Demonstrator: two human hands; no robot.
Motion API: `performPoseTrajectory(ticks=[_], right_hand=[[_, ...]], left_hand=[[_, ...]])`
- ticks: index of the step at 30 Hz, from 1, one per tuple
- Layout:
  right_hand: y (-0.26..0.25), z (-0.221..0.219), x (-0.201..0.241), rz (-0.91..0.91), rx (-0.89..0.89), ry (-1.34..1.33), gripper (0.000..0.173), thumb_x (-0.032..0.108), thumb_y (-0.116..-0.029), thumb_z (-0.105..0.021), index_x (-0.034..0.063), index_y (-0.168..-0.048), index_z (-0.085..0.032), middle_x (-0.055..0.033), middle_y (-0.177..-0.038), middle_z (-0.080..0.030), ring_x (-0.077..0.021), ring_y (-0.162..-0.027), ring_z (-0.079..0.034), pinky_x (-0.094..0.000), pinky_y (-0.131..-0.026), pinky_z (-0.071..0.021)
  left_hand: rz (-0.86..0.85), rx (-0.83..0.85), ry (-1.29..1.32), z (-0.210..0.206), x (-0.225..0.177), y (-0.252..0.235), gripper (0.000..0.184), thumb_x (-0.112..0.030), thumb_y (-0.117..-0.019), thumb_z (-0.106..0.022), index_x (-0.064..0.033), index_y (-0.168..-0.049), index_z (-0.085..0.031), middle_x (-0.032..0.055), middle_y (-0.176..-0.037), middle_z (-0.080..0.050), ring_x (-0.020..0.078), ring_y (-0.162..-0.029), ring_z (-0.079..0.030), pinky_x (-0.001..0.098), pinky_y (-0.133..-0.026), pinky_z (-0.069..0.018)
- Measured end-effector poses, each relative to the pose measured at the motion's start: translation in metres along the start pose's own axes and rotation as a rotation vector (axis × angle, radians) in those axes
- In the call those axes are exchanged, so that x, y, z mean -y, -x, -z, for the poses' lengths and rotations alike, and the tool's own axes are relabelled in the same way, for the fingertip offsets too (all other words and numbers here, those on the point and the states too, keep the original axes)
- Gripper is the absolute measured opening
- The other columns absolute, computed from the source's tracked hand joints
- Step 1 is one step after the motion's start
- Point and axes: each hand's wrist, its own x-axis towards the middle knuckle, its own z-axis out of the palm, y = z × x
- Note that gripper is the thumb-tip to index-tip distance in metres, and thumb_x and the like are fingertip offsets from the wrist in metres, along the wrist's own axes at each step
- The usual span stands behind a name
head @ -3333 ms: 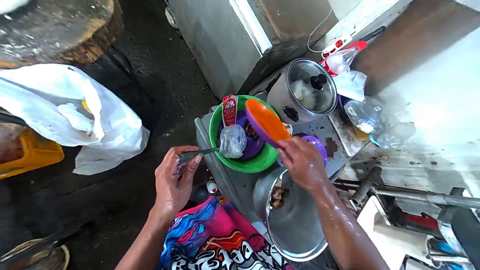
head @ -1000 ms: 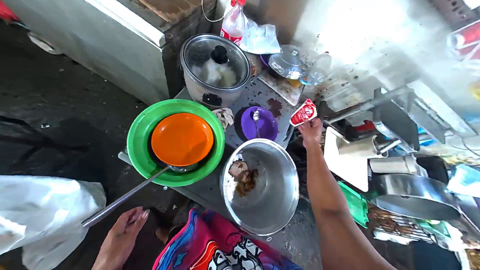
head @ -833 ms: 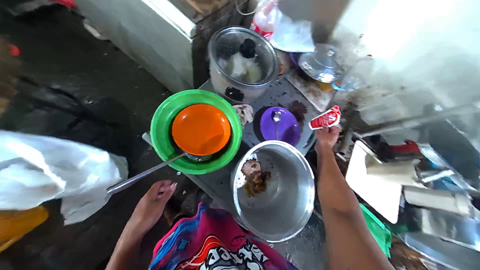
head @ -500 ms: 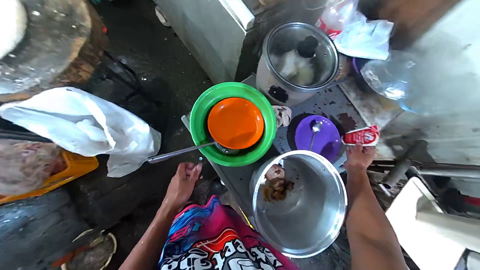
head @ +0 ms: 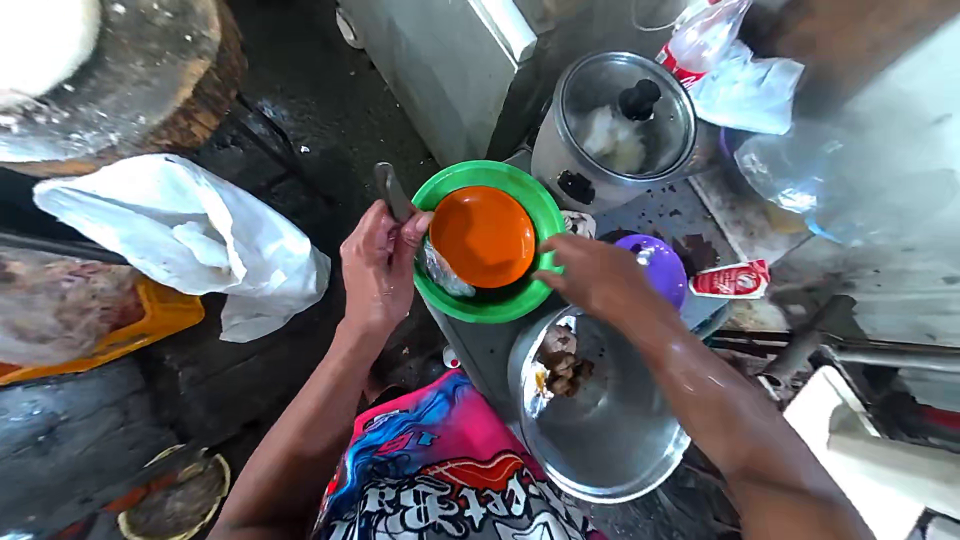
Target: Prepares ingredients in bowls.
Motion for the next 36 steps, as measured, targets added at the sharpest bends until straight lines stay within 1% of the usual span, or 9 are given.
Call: performPoseTrajectory(ticks=[6,10,17,20,24,28,31,34,36], right_hand=[[-0.065,-0.074,0.046,0.274,0.262,0.314,0.056,0.048,-0.0814,-0.083,0.0112,-0.120,-0.068,-0.0133,-0.107,-0.070,-0.0360,-0.097,-0.068,-0.0570,-0.077,-0.0560],[-0.086,-0.101,0.059,0.206,0.297,0.136,0.056,0.061,-0.0919,-0.067,0.0117,-0.119,-0.066,-0.0131,-0.101,-0.072,-0.0356,-0.092,-0.071,-0.0613,-0.075,-0.0568],[-0.126,-0.053,0.025,0.119,0.126,-0.128,0.025,0.026,-0.1035,-0.057,0.0056,-0.114,-0.067,-0.0191,-0.102,-0.070,-0.0381,-0.098,-0.069,-0.0655,-0.086,-0.0544],[-0.108,-0.005,0.016,0.048,0.002,-0.355,0.035,0.027,-0.1071,-0.051,-0.0001,-0.126,-0.061,-0.0203,-0.116,-0.066,-0.0325,-0.107,-0.066,-0.0561,-0.096,-0.0539],[-0.076,0.024,0.049,0.084,-0.097,-0.591,0.038,0.033,-0.1065,-0.055,0.0080,-0.136,-0.054,-0.0090,-0.118,-0.068,-0.0169,-0.101,-0.071,-0.0402,-0.087,-0.0616],[-0.070,-0.001,0.073,0.426,-0.147,-0.131,0.044,0.034,-0.1000,-0.065,-0.0005,-0.127,-0.064,-0.0187,-0.148,-0.050,-0.0361,-0.132,-0.052,-0.0569,-0.109,-0.0455],[-0.080,-0.036,0.080,0.503,0.062,-0.039,0.052,0.043,-0.1037,-0.055,0.0011,-0.132,-0.062,-0.0158,-0.158,-0.044,-0.0342,-0.144,-0.045,-0.0548,-0.118,-0.0388],[-0.086,-0.045,0.071,0.388,0.081,-0.087,0.042,0.030,-0.1034,-0.059,-0.0020,-0.131,-0.059,-0.0221,-0.118,-0.069,-0.0369,-0.106,-0.069,-0.0583,-0.093,-0.0556],[-0.088,-0.030,0.066,0.232,0.023,-0.134,0.036,0.021,-0.1004,-0.063,-0.0048,-0.125,-0.057,-0.0266,-0.098,-0.069,-0.0428,-0.088,-0.069,-0.0647,-0.080,-0.0555]], left_hand=[[-0.007,-0.115,0.095,0.037,-0.010,0.012,0.023,-0.024,-0.1079,-0.053,-0.0055,-0.115,-0.064,0.0034,-0.105,-0.071,0.0138,-0.093,-0.070,0.0329,-0.082,-0.0596],[0.035,-0.157,0.221,0.045,0.004,0.018,0.022,-0.024,-0.1085,-0.051,-0.0071,-0.117,-0.062,0.0024,-0.107,-0.071,0.0160,-0.098,-0.071,0.0347,-0.086,-0.0619],[0.028,-0.264,0.315,0.067,0.025,0.036,0.022,-0.021,-0.1089,-0.050,-0.0053,-0.121,-0.060,0.0057,-0.114,-0.070,0.0229,-0.107,-0.070,0.0435,-0.093,-0.0614],[0.035,-0.323,0.367,0.066,0.033,0.042,0.021,-0.023,-0.1099,-0.047,-0.0084,-0.122,-0.057,0.0028,-0.114,-0.069,0.0204,-0.108,-0.069,0.0415,-0.094,-0.0600],[0.068,-0.289,0.378,0.053,0.024,0.037,0.021,-0.023,-0.1098,-0.047,-0.0075,-0.120,-0.058,0.0030,-0.110,-0.069,0.0195,-0.104,-0.070,0.0423,-0.092,-0.0614],[0.079,-0.274,0.453,0.031,0.018,0.027,0.023,-0.020,-0.1092,-0.048,-0.0033,-0.121,-0.058,0.0084,-0.114,-0.069,0.0210,-0.106,-0.069,0.0428,-0.091,-0.0607],[0.160,-0.294,0.494,0.020,0.031,0.026,0.025,-0.019,-0.1099,-0.046,-0.0018,-0.125,-0.055,0.0098,-0.115,-0.068,0.0184,-0.105,-0.068,0.0392,-0.091,-0.0584],[0.213,-0.241,0.517,0.021,0.047,0.038,0.023,-0.015,-0.1089,-0.045,-0.0015,-0.123,-0.057,0.0099,-0.117,-0.069,0.0187,-0.107,-0.068,0.0396,-0.093,-0.0577],[0.213,-0.175,0.552,0.023,0.061,0.054,0.024,-0.015,-0.1089,-0.045,-0.0012,-0.125,-0.058,0.0105,-0.121,-0.069,0.0213,-0.113,-0.067,0.0435,-0.098,-0.0570]])
